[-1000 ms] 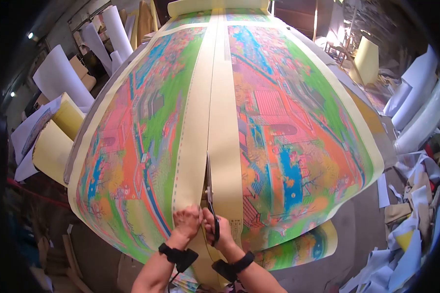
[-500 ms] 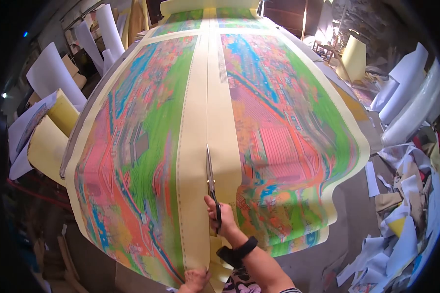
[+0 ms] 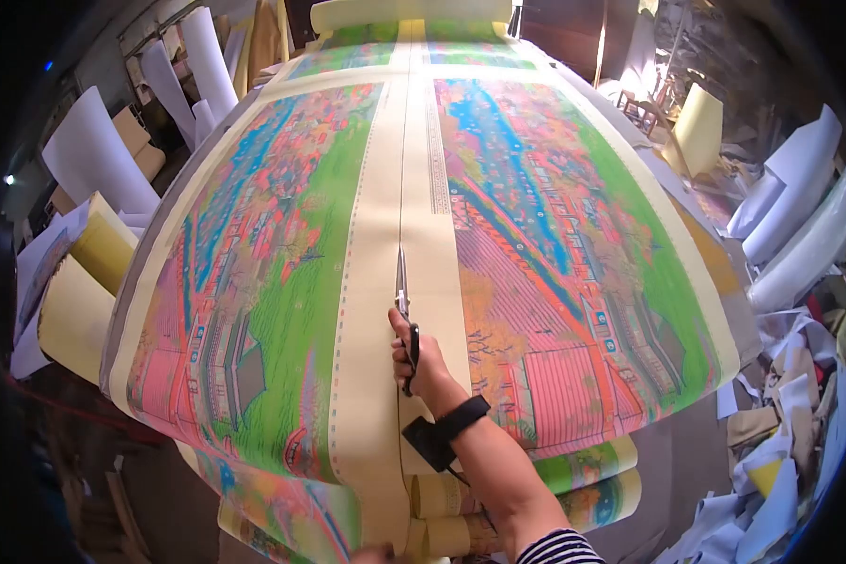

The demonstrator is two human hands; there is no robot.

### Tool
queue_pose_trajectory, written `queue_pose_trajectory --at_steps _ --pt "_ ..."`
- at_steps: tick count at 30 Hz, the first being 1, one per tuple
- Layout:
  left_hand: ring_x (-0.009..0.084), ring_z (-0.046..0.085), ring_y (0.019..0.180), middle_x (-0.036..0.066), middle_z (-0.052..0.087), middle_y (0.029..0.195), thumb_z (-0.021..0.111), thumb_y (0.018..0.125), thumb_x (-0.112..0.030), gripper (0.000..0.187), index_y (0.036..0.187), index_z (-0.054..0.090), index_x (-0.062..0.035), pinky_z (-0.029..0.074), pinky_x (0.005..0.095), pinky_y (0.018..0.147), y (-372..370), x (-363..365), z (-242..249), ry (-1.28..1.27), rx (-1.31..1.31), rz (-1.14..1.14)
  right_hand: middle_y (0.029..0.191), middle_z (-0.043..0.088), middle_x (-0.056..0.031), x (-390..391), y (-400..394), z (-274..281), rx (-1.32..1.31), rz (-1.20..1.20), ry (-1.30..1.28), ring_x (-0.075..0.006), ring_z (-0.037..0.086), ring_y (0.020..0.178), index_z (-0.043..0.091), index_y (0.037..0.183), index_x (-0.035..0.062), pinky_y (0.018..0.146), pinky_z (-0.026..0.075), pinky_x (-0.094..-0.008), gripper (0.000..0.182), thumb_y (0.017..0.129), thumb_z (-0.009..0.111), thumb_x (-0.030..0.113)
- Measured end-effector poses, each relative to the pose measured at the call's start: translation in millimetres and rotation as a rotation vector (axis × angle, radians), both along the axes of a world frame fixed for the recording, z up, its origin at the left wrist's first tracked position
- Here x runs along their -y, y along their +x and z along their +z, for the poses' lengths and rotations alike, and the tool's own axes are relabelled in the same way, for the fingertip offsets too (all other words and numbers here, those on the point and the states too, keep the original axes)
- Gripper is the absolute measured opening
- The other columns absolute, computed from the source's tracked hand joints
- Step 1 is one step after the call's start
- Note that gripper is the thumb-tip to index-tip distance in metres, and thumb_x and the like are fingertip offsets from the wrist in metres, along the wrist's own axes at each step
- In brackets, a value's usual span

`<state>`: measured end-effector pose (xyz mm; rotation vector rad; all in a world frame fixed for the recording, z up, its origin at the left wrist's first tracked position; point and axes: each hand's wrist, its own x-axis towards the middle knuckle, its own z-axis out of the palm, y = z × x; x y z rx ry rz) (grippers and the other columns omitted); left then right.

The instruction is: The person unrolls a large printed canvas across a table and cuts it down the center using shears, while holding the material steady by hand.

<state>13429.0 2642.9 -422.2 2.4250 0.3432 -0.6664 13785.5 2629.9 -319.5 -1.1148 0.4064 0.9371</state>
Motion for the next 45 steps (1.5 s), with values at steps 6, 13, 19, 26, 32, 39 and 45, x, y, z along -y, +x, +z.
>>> queue_pose_trajectory --at_steps 6,13,19,26,32,39,45 --pt "0.0251 0.045 0.061 0.010 0.045 0.064 0.063 0.058 -0.033 0.039 0.077 0.044 -0.0043 0.036 0.0337 0.054 247 -87 113 0.328 0.866 0.028 0.042 0.024 0.0049 -4 8 12 -0.174 0.013 0.212 -0.0067 0.023 0.029 0.036 0.065 0.0092 0.030 0.021 -0.0215 0.050 0.060 0.058 0.053" --pt "0.0199 0.049 0.070 0.005 0.050 0.072 0.063 0.055 -0.033 0.043 0.083 0.047 -0.0038 0.036 0.0324 0.062 364 -86 89 0.801 0.790 0.101 0.040 0.027 0.0047 3 19 17 -0.267 0.046 0.306 -0.0071 0.024 0.028 0.037 0.062 0.0096 0.029 0.020 -0.0208 0.047 0.063 0.055 0.053" --pt "0.0193 0.057 0.069 0.006 0.059 0.070 0.052 0.064 -0.018 0.011 0.069 0.060 -0.0120 0.044 0.0296 0.054 358 -84 101 0.664 0.259 -0.133 0.040 0.027 0.0046 10 11 1 -0.144 0.054 0.281 -0.0072 0.025 0.028 0.038 0.058 0.0100 0.028 0.021 -0.0210 0.046 0.064 0.054 0.053" --pt "0.0255 0.057 0.059 0.012 0.056 0.062 0.047 0.069 -0.021 0.018 0.064 0.057 -0.0076 0.044 0.0329 0.053 344 -81 89 0.572 0.517 0.015 0.042 0.032 0.0044 15 -6 1 -0.017 -0.022 0.127 -0.0075 0.028 0.028 0.040 0.062 0.0099 0.028 0.023 -0.0222 0.041 0.067 0.054 0.049" --pt "0.0264 0.055 0.052 0.011 0.055 0.056 0.048 0.069 -0.022 0.018 0.059 0.052 -0.0081 0.044 0.0344 0.048 346 -84 85 0.459 0.532 0.097 0.042 0.033 0.0038 15 -2 7 -0.050 -0.018 0.082 -0.0084 0.028 0.027 0.040 0.062 0.0091 0.026 0.022 -0.0225 0.038 0.072 0.050 0.045" --pt "0.0257 0.054 0.048 0.011 0.053 0.053 0.050 0.068 -0.022 0.017 0.058 0.050 -0.0085 0.043 0.0340 0.045 353 -90 71 0.341 0.448 0.054 0.043 0.033 0.0045 8 11 3 -0.054 -0.033 -0.027 -0.0059 0.028 0.027 0.039 0.062 0.0088 0.026 0.021 -0.0196 0.029 0.075 0.051 0.032" --pt "0.0259 0.050 0.041 0.010 0.048 0.046 0.051 0.065 -0.019 0.018 0.051 0.049 -0.0093 0.041 0.0359 0.038 363 -92 63 0.260 0.527 0.042 0.042 0.031 0.0053 -28 118 18 -0.095 -0.071 0.041 -0.0037 0.028 0.028 0.038 0.062 0.0093 0.025 0.020 -0.0174 0.026 0.077 0.049 0.026"
